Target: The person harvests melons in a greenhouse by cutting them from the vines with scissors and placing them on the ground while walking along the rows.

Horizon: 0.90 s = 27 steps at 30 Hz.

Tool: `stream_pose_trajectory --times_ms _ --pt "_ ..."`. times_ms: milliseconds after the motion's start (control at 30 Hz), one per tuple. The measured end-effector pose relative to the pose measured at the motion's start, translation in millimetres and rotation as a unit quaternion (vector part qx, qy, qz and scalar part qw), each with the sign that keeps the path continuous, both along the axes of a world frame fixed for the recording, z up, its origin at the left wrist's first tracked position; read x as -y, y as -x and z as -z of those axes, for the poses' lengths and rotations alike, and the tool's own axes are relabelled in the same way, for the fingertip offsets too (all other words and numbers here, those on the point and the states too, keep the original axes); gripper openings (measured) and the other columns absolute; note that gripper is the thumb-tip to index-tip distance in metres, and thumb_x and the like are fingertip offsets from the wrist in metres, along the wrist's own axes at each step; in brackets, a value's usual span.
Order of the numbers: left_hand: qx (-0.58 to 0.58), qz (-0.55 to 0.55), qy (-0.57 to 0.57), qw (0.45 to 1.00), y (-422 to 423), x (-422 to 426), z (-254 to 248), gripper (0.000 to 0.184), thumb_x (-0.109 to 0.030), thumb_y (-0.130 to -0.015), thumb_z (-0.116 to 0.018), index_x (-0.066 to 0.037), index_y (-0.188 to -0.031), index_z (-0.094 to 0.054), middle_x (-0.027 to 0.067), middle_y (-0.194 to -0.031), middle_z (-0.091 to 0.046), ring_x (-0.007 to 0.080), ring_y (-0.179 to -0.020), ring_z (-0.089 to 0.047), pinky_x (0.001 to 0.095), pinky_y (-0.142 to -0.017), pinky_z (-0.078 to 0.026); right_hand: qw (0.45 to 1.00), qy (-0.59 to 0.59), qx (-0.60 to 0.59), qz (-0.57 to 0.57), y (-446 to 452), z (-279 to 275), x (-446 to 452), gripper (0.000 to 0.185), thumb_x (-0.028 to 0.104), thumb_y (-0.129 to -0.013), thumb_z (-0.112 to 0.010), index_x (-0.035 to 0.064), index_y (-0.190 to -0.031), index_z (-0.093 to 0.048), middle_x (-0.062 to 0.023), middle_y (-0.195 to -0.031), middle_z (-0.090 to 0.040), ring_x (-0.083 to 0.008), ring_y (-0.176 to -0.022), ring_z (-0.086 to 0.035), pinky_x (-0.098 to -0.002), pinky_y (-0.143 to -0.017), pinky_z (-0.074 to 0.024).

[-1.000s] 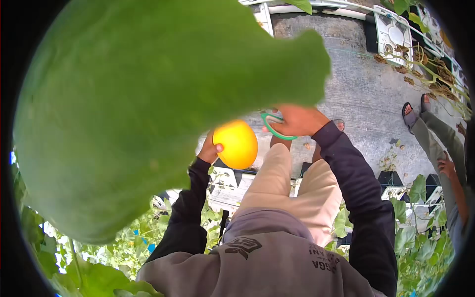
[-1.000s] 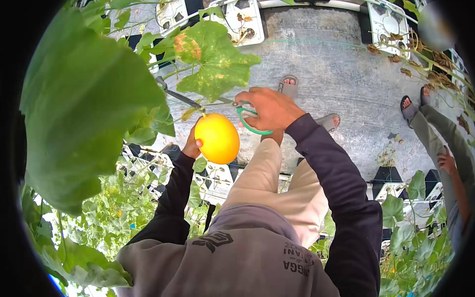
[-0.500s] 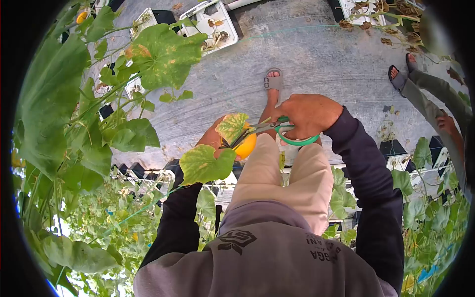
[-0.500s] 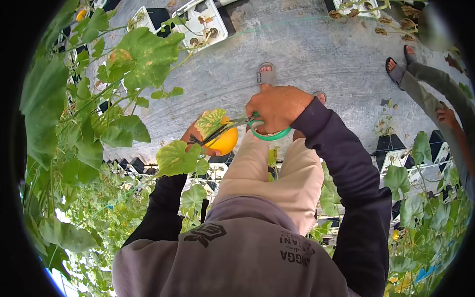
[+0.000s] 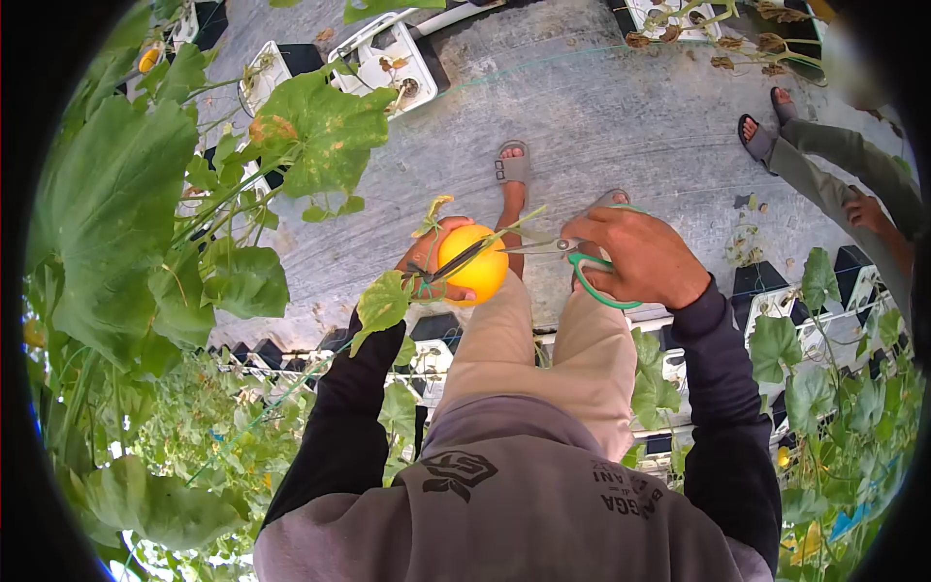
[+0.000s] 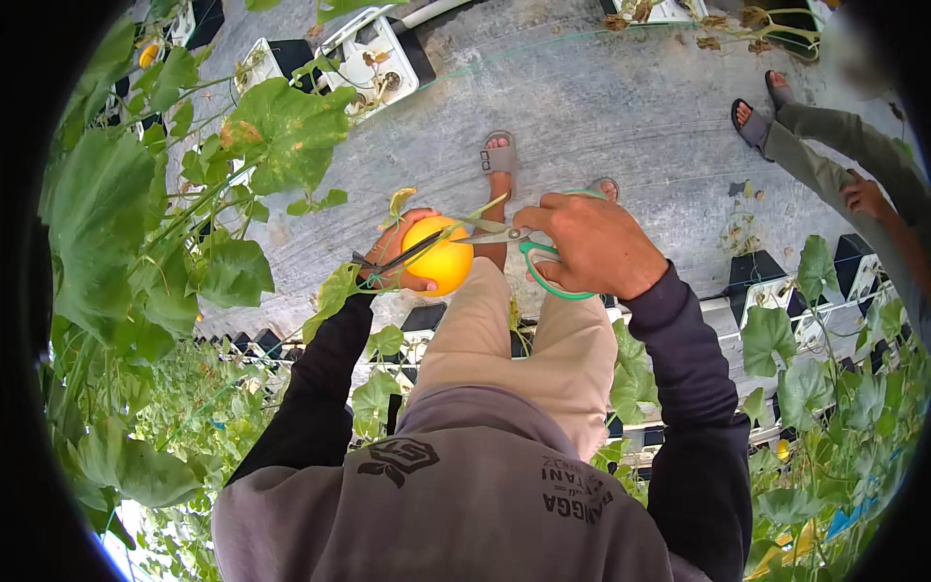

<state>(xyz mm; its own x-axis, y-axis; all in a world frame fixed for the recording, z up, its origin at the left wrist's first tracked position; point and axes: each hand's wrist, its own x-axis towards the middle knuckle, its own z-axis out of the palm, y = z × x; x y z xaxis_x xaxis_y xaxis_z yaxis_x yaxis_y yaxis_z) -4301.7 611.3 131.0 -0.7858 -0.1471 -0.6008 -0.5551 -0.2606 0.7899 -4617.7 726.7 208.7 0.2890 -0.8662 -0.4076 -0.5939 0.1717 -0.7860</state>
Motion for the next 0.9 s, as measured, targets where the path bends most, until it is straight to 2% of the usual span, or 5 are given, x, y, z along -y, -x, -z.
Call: stream_pose_trajectory --times_ms 133,433,700,800,900 --pt "-0.018 -0.024 -0.003 1.0 7.3 -9.8 16.9 0.099 -0.028 -0.051 -0.086 -0.004 -0.127 -0.027 0.0096 -0.122 -0.043 0.0209 -0.114 -0.042 0.0346 -0.097 -0.035 0.984 0.149 -0.079 0.054 -28.3 5.8 -11.5 0.039 0.015 -0.067 -0.065 0.0118 -0.104 -0.054 -0.0073 -0.08 -0.054 -0.026 -0.079 -0.056 -0.0373 -0.067 -0.0463" --pt "0.036 -0.022 0.052 0.998 45.3 -23.2 44.3 0.081 -0.027 -0.06 -0.08 -0.005 -0.124 -0.036 0.0093 -0.113 -0.05 0.0195 -0.106 -0.047 0.0325 -0.092 -0.037 0.988 0.009 -0.109 0.109 -21.9 23.1 -19.0 0.037 0.02 -0.07 -0.065 0.0133 -0.105 -0.054 -0.0091 -0.077 -0.057 -0.0287 -0.071 -0.059 -0.037 -0.057 -0.0481" --pt "0.127 -0.132 0.044 0.982 84.2 -54.9 246.7 0.07 -0.03 -0.06 -0.081 -0.001 -0.112 -0.045 0.0106 -0.103 -0.055 0.0213 -0.099 -0.053 0.0322 -0.088 -0.041 0.939 -0.131 -0.118 0.296 -17.3 152.5 -104.2 0.04 0.027 -0.075 -0.061 0.0126 -0.11 -0.05 -0.0167 -0.092 -0.057 -0.037 -0.08 -0.059 -0.0437 -0.068 -0.0491" --pt "0.165 -0.066 0.176 0.968 112.2 -46.6 322.1 0.07 -0.042 -0.056 -0.08 0.001 -0.101 -0.049 0.0134 -0.096 -0.057 0.0242 -0.093 -0.056 0.0326 -0.082 -0.044 0.922 -0.149 -0.082 0.348 -21.4 187.9 -133.9 0.042 0.028 -0.075 -0.06 0.0123 -0.113 -0.05 -0.0177 -0.094 -0.058 -0.0362 -0.083 -0.059 -0.043 -0.071 -0.0486" --pt "0.135 -0.142 0.243 0.95 130.6 -49.6 415.8 0.068 -0.041 -0.053 -0.082 0.001 -0.095 -0.05 0.0133 -0.089 -0.058 0.026 -0.085 -0.057 0.0356 -0.075 -0.045 0.911 -0.109 -0.058 0.393 -14.3 219.2 -157.7 0.043 0.027 -0.075 -0.061 0.0083 -0.113 -0.051 -0.0188 -0.097 -0.059 -0.0356 -0.085 -0.058 -0.0409 -0.074 -0.0476"
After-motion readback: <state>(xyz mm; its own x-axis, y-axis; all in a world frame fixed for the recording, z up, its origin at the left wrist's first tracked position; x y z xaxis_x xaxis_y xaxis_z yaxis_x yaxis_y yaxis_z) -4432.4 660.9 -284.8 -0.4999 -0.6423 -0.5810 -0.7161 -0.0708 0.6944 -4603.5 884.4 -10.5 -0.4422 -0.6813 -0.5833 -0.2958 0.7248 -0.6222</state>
